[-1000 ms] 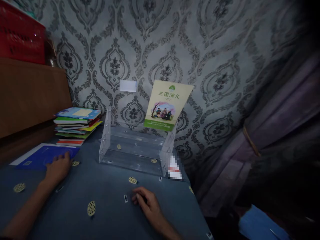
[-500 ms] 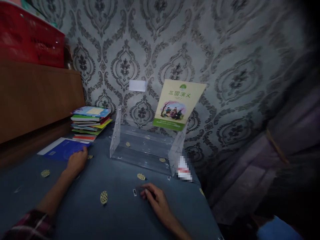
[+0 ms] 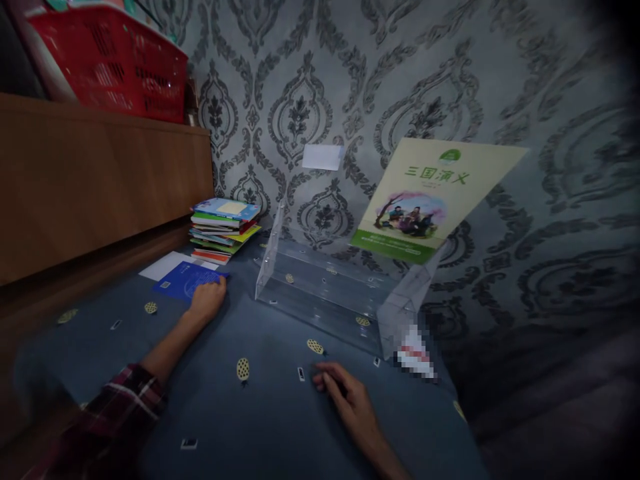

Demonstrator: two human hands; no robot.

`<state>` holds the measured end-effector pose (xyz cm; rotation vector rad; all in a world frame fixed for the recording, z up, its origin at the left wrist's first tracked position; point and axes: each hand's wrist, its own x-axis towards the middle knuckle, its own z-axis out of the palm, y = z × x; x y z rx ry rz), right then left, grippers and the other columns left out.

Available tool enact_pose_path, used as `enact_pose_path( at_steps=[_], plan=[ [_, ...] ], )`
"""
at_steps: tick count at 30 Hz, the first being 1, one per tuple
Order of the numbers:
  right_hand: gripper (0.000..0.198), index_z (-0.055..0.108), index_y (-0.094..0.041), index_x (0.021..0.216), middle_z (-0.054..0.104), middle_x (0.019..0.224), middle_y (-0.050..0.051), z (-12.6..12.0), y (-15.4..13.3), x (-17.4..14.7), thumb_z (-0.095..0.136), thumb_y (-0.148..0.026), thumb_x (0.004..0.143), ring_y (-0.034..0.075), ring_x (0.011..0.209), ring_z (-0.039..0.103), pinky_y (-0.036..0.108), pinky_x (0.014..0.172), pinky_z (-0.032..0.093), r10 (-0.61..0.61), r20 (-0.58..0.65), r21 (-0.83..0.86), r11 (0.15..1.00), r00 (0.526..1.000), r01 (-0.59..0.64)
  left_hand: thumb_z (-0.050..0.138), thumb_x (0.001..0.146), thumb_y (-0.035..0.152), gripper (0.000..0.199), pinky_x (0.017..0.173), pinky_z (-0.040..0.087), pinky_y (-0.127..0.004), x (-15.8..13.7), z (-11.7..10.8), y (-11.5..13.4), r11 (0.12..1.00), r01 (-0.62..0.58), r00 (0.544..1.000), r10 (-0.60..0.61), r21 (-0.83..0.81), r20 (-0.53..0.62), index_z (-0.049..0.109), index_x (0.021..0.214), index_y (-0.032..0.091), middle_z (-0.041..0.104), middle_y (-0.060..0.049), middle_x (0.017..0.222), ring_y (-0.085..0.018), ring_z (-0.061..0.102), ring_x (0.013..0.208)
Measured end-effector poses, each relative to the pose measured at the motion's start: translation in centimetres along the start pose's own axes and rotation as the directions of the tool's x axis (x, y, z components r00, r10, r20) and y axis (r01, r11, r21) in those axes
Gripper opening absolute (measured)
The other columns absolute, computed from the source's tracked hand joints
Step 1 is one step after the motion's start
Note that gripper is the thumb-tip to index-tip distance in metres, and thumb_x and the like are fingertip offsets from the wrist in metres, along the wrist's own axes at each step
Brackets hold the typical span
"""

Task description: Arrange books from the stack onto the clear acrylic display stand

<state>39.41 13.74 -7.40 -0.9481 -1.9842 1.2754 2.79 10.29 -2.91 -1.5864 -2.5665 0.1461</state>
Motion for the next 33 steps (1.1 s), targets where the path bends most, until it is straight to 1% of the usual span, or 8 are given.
enact_pose_path(
  at_steps=[9,12,16,21,24,28,31,33],
  plan=[
    [0.072,0.075,-0.018,0.103,0.077,0.085,0.013,-0.1,0.4,0.2,0.05,-0.083,0.085,0.027,0.079,0.073,0.041,0.077,0.061,0.014,0.004,-0.012,1.0,1.0,-0.014,0.037,0.096,0.007,0.046,0.087,0.055,-0.046,0.4,0.7,-0.5,1.0,-0.015,1.0,0.015,-0.015,-0.019,0.053,0.139,0.005,0.073,-0.027,0.105,-0.036,0.073,0.104],
    [0.068,0.076,-0.019,0.101,0.077,0.084,0.012,-0.1,0.4,0.2,0.052,-0.081,0.086,0.027,0.077,0.073,0.041,0.076,0.061,0.002,-0.008,-0.001,1.0,1.0,-0.002,0.036,0.096,0.007,0.046,0.087,0.055,-0.045,0.4,0.7,-1.3,1.0,0.012,1.0,-0.012,-0.013,-0.013,0.058,0.136,0.007,0.073,-0.025,0.107,-0.035,0.073,0.105],
    [0.064,0.077,-0.02,0.1,0.077,0.083,0.012,-0.2,0.4,0.3,0.055,-0.078,0.087,0.027,0.077,0.074,0.04,0.075,0.061,-0.005,-0.002,0.03,1.0,1.0,0.005,0.035,0.095,0.006,0.044,0.087,0.055,-0.043,0.3,0.8,-2.7,0.997,0.078,0.997,-0.077,0.002,-0.025,0.064,0.128,0.006,0.07,-0.027,0.115,-0.034,0.072,0.106],
    [0.066,0.077,-0.02,0.1,0.077,0.081,0.011,-0.1,0.9,0.3,0.054,-0.08,0.086,0.026,0.075,0.073,0.04,0.075,0.06,-0.011,-0.011,0.021,1.0,1.0,0.012,0.034,0.096,0.008,0.042,0.08,0.056,-0.042,0.9,0.8,-3.3,0.995,0.099,0.993,-0.099,-0.009,-0.061,0.066,0.124,0.006,0.072,-0.025,0.109,-0.034,0.073,0.1],
    [0.067,0.077,-0.019,0.1,0.077,0.083,0.012,0.0,1.0,0.4,0.053,-0.08,0.086,0.026,0.077,0.073,0.039,0.076,0.06,-0.004,-0.009,0.011,1.0,1.0,0.004,0.036,0.099,0.015,0.039,0.084,0.056,-0.044,2.3,-0.1,-2.9,0.998,0.067,0.988,-0.069,-0.021,-0.139,0.066,0.124,0.008,0.071,-0.024,0.115,-0.035,0.07,0.108],
    [0.071,0.077,-0.018,0.102,0.076,0.081,0.012,-0.1,1.1,0.4,0.053,-0.083,0.084,0.026,0.075,0.072,0.038,0.076,0.06,0.009,-0.005,0.027,1.0,1.0,-0.009,0.037,0.101,0.02,0.039,0.101,0.048,-0.048,5.7,-2.4,-1.9,1.0,0.019,0.955,-0.024,-0.021,-0.297,0.061,0.131,0.013,0.064,-0.022,0.135,-0.034,0.056,0.13],
    [0.071,0.077,-0.018,0.101,0.076,0.081,0.012,-0.1,1.2,0.5,0.053,-0.083,0.084,0.026,0.075,0.072,0.038,0.075,0.059,0.014,-0.016,0.025,1.0,1.0,-0.014,0.036,0.102,0.022,0.045,0.113,0.038,-0.052,9.0,-4.6,-0.9,1.0,-0.007,0.915,0.0,-0.015,-0.403,0.051,0.143,0.012,0.048,-0.021,0.154,-0.034,0.041,0.145],
    [0.071,0.077,-0.018,0.1,0.076,0.081,0.012,-0.1,1.3,0.5,0.053,-0.083,0.084,0.026,0.075,0.071,0.038,0.075,0.059,0.016,-0.019,0.016,1.0,1.0,-0.016,0.034,0.102,0.021,0.049,0.118,0.03,-0.054,11.2,-5.8,-0.3,1.0,-0.024,0.894,0.017,-0.009,-0.448,0.044,0.149,0.01,0.04,-0.022,0.16,-0.034,0.034,0.149]
  ],
)
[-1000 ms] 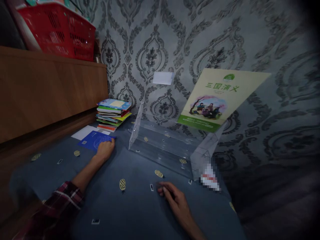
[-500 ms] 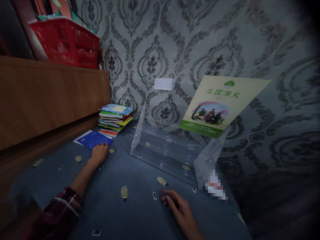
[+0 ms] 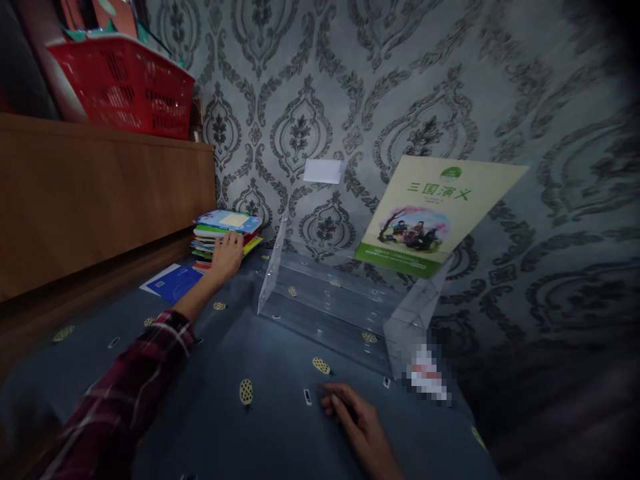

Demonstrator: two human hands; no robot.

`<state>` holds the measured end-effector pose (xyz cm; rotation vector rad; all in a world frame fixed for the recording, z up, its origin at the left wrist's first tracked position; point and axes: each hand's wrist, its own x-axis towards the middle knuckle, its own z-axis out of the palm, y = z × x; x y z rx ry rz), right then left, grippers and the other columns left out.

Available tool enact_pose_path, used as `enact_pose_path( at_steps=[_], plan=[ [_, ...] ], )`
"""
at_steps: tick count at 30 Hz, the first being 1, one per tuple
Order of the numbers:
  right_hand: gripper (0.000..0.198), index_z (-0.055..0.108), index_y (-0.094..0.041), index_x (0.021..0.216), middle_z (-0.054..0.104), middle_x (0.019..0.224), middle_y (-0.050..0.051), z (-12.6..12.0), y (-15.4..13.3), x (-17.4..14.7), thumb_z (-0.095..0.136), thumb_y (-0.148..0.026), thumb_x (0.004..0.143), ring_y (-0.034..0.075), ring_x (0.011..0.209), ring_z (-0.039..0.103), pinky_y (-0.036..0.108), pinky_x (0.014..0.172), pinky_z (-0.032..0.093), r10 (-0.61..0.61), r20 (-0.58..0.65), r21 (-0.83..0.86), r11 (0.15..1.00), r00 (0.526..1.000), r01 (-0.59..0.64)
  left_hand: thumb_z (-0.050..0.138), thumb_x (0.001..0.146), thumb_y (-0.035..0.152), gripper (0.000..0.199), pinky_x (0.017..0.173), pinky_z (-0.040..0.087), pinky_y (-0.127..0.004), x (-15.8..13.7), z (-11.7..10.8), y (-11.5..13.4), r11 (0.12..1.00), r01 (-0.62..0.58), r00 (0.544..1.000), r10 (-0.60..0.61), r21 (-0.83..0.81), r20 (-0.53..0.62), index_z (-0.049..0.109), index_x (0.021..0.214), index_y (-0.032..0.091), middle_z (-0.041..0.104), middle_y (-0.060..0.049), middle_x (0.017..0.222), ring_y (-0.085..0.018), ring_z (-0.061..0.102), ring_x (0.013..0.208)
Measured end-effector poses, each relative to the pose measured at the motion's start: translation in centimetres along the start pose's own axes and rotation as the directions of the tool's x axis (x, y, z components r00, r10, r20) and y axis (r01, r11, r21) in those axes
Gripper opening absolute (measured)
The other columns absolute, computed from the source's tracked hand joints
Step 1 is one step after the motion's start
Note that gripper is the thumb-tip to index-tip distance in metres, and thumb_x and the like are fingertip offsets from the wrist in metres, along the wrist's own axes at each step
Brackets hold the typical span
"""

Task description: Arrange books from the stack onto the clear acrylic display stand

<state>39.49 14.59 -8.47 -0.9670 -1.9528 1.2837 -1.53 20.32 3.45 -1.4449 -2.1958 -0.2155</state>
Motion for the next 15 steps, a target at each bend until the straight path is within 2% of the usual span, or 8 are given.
enact_pose_path(
  at_steps=[3,6,10,15],
  plan=[
    [0.073,0.077,-0.018,0.102,0.076,0.082,0.012,0.1,0.2,0.0,0.052,-0.083,0.084,0.026,0.074,0.071,0.038,0.074,0.059,0.004,-0.001,-0.001,1.0,1.0,-0.004,0.034,0.102,0.02,0.05,0.119,0.026,-0.057,3.2,0.2,0.7,1.0,-0.023,0.999,0.023,-0.006,-0.03,0.042,0.15,0.007,0.041,-0.024,0.16,-0.036,0.032,0.15],
    [0.074,0.077,-0.018,0.103,0.076,0.082,0.013,0.1,0.3,-0.1,0.051,-0.084,0.084,0.026,0.074,0.071,0.038,0.073,0.058,0.005,-0.001,0.006,1.0,1.0,-0.005,0.039,0.101,0.022,0.047,0.115,0.028,-0.059,5.4,0.8,1.1,1.0,-0.018,1.0,0.018,-0.017,-0.024,0.048,0.144,0.004,0.054,-0.027,0.146,-0.04,0.041,0.142],
    [0.071,0.077,-0.019,0.102,0.076,0.081,0.012,0.1,0.2,-0.2,0.05,-0.082,0.086,0.025,0.074,0.071,0.037,0.074,0.058,-0.012,0.002,-0.006,1.0,1.0,0.012,0.04,0.101,0.024,0.039,0.104,0.037,-0.06,7.1,1.2,1.0,1.0,-0.009,1.0,0.009,-0.027,0.013,0.059,0.13,0.006,0.063,-0.028,0.13,-0.04,0.059,0.122],
    [0.071,0.076,-0.018,0.102,0.076,0.081,0.012,0.0,0.1,-0.2,0.05,-0.082,0.086,0.025,0.074,0.071,0.036,0.073,0.057,-0.004,0.006,0.0,1.0,1.0,0.004,0.038,0.099,0.016,0.036,0.098,0.043,-0.054,8.2,0.7,-0.3,0.998,-0.056,0.997,0.056,-0.008,0.056,0.064,0.123,0.007,0.066,-0.026,0.124,-0.037,0.065,0.114]
  ],
)
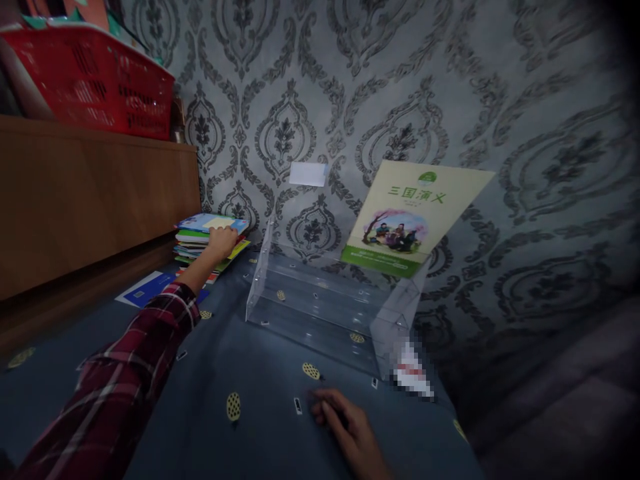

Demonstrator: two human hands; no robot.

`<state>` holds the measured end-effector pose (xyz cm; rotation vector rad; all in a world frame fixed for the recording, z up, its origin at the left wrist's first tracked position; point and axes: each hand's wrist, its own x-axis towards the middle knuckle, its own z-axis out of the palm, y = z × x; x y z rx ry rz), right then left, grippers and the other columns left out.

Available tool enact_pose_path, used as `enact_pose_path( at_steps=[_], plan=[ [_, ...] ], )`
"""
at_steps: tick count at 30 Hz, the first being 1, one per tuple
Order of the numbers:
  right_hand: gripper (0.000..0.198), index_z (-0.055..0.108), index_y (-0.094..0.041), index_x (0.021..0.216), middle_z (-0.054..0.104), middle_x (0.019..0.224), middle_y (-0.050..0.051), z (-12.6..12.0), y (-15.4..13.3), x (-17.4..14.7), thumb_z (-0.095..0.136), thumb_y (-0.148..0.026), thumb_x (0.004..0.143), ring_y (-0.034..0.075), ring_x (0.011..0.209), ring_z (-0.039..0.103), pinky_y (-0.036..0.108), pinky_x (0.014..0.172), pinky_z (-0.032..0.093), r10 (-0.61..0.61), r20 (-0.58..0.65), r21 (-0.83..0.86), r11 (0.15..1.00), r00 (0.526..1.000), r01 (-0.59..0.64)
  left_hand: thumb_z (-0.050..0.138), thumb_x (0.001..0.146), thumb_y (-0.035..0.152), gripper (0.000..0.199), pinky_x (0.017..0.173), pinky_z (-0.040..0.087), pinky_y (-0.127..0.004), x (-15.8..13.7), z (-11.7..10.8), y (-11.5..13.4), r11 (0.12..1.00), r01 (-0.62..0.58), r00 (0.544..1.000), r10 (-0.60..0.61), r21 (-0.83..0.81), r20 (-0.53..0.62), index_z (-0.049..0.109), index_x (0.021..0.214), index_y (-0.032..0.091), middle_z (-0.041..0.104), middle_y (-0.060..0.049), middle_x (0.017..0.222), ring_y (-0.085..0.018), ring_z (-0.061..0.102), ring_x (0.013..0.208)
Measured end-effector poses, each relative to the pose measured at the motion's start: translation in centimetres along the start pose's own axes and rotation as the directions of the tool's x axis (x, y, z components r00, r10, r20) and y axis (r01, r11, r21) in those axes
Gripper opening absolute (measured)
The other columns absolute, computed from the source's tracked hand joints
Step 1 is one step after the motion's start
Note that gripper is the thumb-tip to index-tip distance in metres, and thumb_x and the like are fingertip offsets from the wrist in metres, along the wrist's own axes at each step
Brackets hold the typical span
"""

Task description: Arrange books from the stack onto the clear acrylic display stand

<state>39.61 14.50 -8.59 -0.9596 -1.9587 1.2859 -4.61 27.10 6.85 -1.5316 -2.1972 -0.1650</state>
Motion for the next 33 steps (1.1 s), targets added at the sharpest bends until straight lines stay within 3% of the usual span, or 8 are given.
enact_pose_path(
  at_steps=[7,12,17,23,28,33],
  plan=[
    [0.068,0.077,-0.019,0.103,0.076,0.082,0.012,0.1,0.0,-0.1,0.05,-0.08,0.088,0.025,0.076,0.071,0.036,0.075,0.058,0.004,0.005,0.015,1.0,1.0,-0.005,0.037,0.104,0.032,0.039,0.094,0.047,-0.045,-2.9,-1.4,-5.3,0.996,-0.083,0.997,0.083,0.03,-0.002,0.062,0.128,0.014,0.068,-0.021,0.124,-0.034,0.065,0.116],
    [0.071,0.078,-0.018,0.104,0.076,0.083,0.013,0.0,0.1,-0.1,0.051,-0.081,0.087,0.025,0.076,0.071,0.037,0.076,0.058,0.017,0.008,0.021,1.0,1.0,-0.017,0.041,0.104,0.04,0.04,0.103,0.044,-0.045,-5.9,-0.7,-8.2,0.993,-0.117,0.993,0.118,0.022,-0.014,0.061,0.132,0.018,0.065,-0.017,0.136,-0.032,0.059,0.127],
    [0.072,0.077,-0.017,0.106,0.076,0.084,0.013,0.0,-0.1,-0.1,0.05,-0.082,0.087,0.025,0.076,0.071,0.037,0.075,0.057,0.023,0.012,0.004,1.0,1.0,-0.023,0.055,0.097,0.036,0.053,0.11,0.039,-0.051,-4.9,0.4,-8.8,0.994,-0.106,0.994,0.106,-0.014,0.0,0.049,0.147,0.02,0.052,-0.017,0.153,-0.034,0.047,0.142],
    [0.073,0.075,-0.016,0.105,0.076,0.084,0.012,0.0,-0.4,0.0,0.048,-0.081,0.088,0.024,0.075,0.07,0.037,0.076,0.057,0.014,0.027,-0.012,1.0,1.0,-0.013,0.045,0.091,0.015,0.053,0.103,0.046,-0.045,-2.8,0.6,-9.3,0.999,-0.032,0.999,0.033,-0.043,0.037,0.057,0.141,0.024,0.06,-0.012,0.146,-0.03,0.058,0.131],
    [0.072,0.075,-0.017,0.103,0.075,0.083,0.012,0.1,-0.3,0.1,0.047,-0.082,0.088,0.024,0.075,0.07,0.037,0.075,0.057,0.005,0.017,-0.006,1.0,1.0,-0.005,0.043,0.09,0.013,0.062,0.108,0.043,-0.044,-5.0,0.3,-10.3,0.999,-0.001,1.0,0.001,-0.05,0.01,0.051,0.15,0.026,0.053,-0.01,0.155,-0.028,0.049,0.142],
    [0.072,0.076,-0.018,0.101,0.076,0.084,0.012,0.0,-0.4,0.0,0.048,-0.083,0.087,0.024,0.076,0.07,0.037,0.075,0.057,0.012,0.017,-0.008,1.0,1.0,-0.012,0.046,0.086,0.011,0.068,0.111,0.041,-0.051,-7.8,0.3,-10.5,0.998,0.0,1.0,0.0,-0.056,-0.002,0.048,0.152,0.026,0.05,-0.012,0.157,-0.031,0.043,0.147]
  ],
)
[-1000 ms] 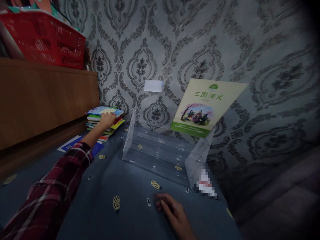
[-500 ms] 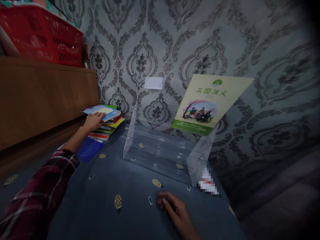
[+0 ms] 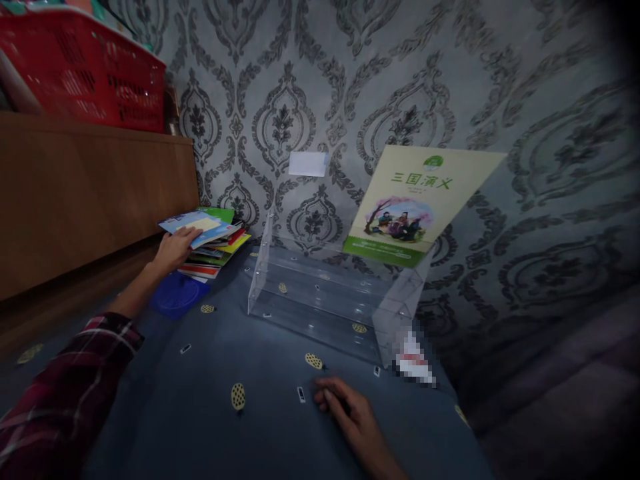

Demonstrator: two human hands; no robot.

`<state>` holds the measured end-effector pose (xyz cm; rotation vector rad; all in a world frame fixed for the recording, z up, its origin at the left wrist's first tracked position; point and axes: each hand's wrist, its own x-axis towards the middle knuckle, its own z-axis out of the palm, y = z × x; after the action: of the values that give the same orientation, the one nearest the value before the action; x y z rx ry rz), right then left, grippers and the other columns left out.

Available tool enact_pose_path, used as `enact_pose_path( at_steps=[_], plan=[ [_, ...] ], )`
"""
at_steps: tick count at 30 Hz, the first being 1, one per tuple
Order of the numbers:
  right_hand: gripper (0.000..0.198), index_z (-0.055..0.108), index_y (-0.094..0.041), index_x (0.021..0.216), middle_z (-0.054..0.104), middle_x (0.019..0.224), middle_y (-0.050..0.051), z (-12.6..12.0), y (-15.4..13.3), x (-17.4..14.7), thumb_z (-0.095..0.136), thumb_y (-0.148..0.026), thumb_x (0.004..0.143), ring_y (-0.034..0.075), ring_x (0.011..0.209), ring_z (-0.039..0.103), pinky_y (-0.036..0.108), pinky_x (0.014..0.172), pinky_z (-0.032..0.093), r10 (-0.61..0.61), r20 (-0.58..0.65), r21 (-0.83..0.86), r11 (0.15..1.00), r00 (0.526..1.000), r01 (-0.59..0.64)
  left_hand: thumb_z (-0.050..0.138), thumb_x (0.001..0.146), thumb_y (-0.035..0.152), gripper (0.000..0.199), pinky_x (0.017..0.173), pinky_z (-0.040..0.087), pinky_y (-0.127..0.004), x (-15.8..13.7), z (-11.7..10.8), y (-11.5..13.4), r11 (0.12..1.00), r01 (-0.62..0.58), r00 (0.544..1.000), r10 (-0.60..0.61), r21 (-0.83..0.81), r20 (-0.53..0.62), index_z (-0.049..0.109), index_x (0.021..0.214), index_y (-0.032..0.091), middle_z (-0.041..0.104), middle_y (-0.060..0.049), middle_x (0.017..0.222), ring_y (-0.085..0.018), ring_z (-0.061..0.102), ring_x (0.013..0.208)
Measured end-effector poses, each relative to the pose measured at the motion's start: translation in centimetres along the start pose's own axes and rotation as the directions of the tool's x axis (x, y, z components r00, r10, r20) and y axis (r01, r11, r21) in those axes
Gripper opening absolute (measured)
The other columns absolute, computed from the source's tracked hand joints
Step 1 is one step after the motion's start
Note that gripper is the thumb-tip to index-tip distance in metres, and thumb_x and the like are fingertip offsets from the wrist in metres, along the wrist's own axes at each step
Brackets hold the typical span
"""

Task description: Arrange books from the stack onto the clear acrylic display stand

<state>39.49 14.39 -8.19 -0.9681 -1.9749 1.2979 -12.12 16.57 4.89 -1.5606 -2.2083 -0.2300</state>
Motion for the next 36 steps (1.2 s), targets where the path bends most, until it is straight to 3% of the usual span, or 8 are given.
enact_pose_path(
  at_steps=[7,15,25,36],
  plan=[
    [0.073,0.076,-0.017,0.105,0.076,0.085,0.012,-0.1,-0.1,-0.1,0.05,-0.083,0.086,0.024,0.077,0.07,0.039,0.076,0.058,0.011,-0.005,-0.003,1.0,1.0,-0.011,0.043,0.089,0.01,0.066,0.117,0.032,-0.058,-2.5,0.9,1.5,0.999,0.032,0.999,-0.031,0.025,-0.023,0.044,0.154,0.024,0.047,-0.012,0.159,-0.033,0.041,0.148],
    [0.074,0.075,-0.017,0.103,0.075,0.085,0.012,0.1,-0.2,0.0,0.051,-0.084,0.085,0.024,0.077,0.071,0.039,0.077,0.058,0.009,-0.004,0.003,1.0,1.0,-0.009,0.038,0.091,0.011,0.064,0.115,0.035,-0.055,-4.3,2.4,3.6,0.996,0.083,0.995,-0.081,0.032,-0.06,0.043,0.155,0.017,0.044,-0.017,0.16,-0.038,0.038,0.148],
    [0.073,0.075,-0.019,0.103,0.075,0.084,0.011,0.0,-0.8,0.0,0.05,-0.085,0.083,0.025,0.077,0.071,0.04,0.076,0.058,0.026,0.004,-0.004,1.0,1.0,-0.026,0.04,0.091,0.015,0.064,0.115,0.034,-0.056,-6.0,1.2,4.1,0.991,0.122,0.987,-0.117,0.046,-0.106,0.043,0.155,0.016,0.045,-0.017,0.159,-0.039,0.038,0.147],
    [0.07,0.075,-0.018,0.1,0.075,0.083,0.01,0.0,-0.8,0.0,0.051,-0.082,0.085,0.024,0.077,0.07,0.039,0.077,0.058,0.002,0.012,-0.004,1.0,1.0,-0.002,0.043,0.088,0.011,0.068,0.114,0.04,-0.052,-10.5,2.8,5.0,0.988,0.135,0.991,-0.135,0.069,0.005,0.041,0.156,0.013,0.042,-0.018,0.161,-0.038,0.04,0.147]
  ],
)
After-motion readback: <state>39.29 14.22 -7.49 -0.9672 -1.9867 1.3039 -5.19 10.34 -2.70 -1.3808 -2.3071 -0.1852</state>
